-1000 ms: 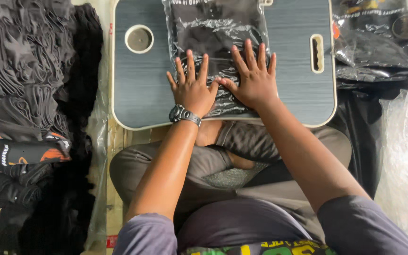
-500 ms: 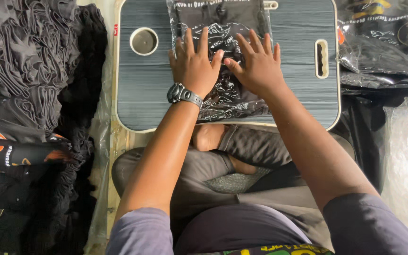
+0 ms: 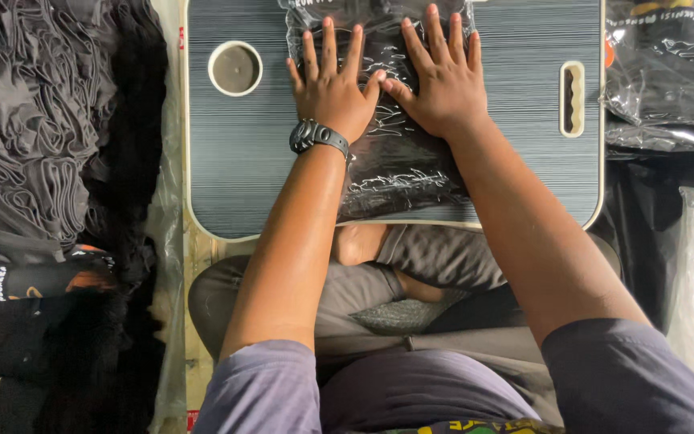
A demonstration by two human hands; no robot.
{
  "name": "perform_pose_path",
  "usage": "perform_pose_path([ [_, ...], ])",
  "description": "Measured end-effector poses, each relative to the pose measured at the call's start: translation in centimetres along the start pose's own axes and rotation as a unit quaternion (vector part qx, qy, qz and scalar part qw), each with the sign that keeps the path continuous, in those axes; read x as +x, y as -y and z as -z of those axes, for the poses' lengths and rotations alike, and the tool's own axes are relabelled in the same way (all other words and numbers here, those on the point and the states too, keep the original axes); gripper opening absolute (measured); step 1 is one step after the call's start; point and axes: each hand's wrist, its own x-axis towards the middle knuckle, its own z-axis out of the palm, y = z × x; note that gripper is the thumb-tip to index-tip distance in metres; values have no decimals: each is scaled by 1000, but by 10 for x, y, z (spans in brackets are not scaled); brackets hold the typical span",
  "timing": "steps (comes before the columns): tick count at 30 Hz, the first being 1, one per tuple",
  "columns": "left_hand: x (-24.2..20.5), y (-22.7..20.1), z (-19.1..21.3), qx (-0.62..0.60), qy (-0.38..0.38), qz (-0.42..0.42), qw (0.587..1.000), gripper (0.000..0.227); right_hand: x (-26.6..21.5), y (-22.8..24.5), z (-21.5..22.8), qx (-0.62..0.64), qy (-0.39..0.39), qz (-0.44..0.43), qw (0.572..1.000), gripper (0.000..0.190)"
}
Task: The person folds a black t-shirt and places it into a clear plastic bag on a lap desk, then smooths the plastic to remove air.
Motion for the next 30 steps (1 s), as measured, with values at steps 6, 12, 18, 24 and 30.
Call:
perform_pose_path([
  [6, 1, -1, -2, -18, 3, 9, 1000, 63, 2, -1, -2, 0, 15, -9, 1000, 76],
  [12, 11, -5, 21, -28, 109, 30, 993, 65, 19, 1, 21, 30, 124, -43, 991, 82],
  [18, 33, -7, 3, -16, -144, -71, 987, 54, 39, 1, 19, 55, 3, -30, 998, 63],
  [24, 32, -4, -5, -3, 19, -8, 1000, 58, 35, -1, 2, 80, 130, -65, 986, 68],
  [30, 37, -7, 9, -13, 12, 12, 1000, 61, 42, -2, 0, 51, 93, -57, 993, 67],
])
